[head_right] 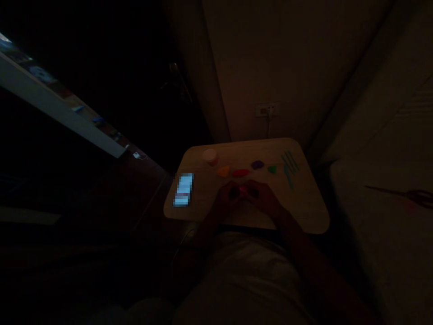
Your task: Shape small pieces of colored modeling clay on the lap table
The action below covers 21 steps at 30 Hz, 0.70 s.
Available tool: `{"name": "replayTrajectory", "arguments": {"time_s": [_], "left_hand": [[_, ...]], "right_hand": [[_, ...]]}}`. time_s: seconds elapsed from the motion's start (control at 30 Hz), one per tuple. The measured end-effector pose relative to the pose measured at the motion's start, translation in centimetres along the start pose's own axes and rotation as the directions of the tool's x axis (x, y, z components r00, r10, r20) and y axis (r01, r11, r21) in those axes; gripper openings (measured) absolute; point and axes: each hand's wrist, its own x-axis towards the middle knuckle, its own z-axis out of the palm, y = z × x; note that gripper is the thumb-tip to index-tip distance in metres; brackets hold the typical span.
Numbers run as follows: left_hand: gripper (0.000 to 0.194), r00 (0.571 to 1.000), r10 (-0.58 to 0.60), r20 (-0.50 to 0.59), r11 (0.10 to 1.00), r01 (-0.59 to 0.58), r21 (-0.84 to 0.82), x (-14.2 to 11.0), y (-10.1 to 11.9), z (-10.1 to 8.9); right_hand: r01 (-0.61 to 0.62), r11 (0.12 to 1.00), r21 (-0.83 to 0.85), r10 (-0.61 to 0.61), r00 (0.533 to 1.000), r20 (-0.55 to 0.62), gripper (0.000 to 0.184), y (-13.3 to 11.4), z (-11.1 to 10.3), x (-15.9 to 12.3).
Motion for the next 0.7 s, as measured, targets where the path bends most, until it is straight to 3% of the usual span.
{"name": "replayTrajectory", "arguments": {"time_s": [0.13, 0.43, 0.7], "left_hand": [[0.028, 0.999, 0.038, 0.029, 0.999, -0.038, 0.019, 0.0, 0.2, -0.2], [0.036, 0.999, 0.013, 0.050, 0.984, -0.004, -0.178, -0.3, 0.9, -0.5], [0.030, 0.999, 0.038, 0.038, 0.980, -0.030, -0.194, -0.2, 0.6, -0.4]], "right_hand": [[0.007, 1.000, -0.006, -0.007, 1.000, -0.005, 0.027, 0.1, 0.0, 0.0], [0.027, 0.997, -0.066, -0.022, 0.997, 0.078, 0.039, 0.4, -0.3, 0.2], [0.057, 0.995, -0.083, -0.056, 0.998, 0.022, 0.036, 0.2, -0.6, 0.0]]}}
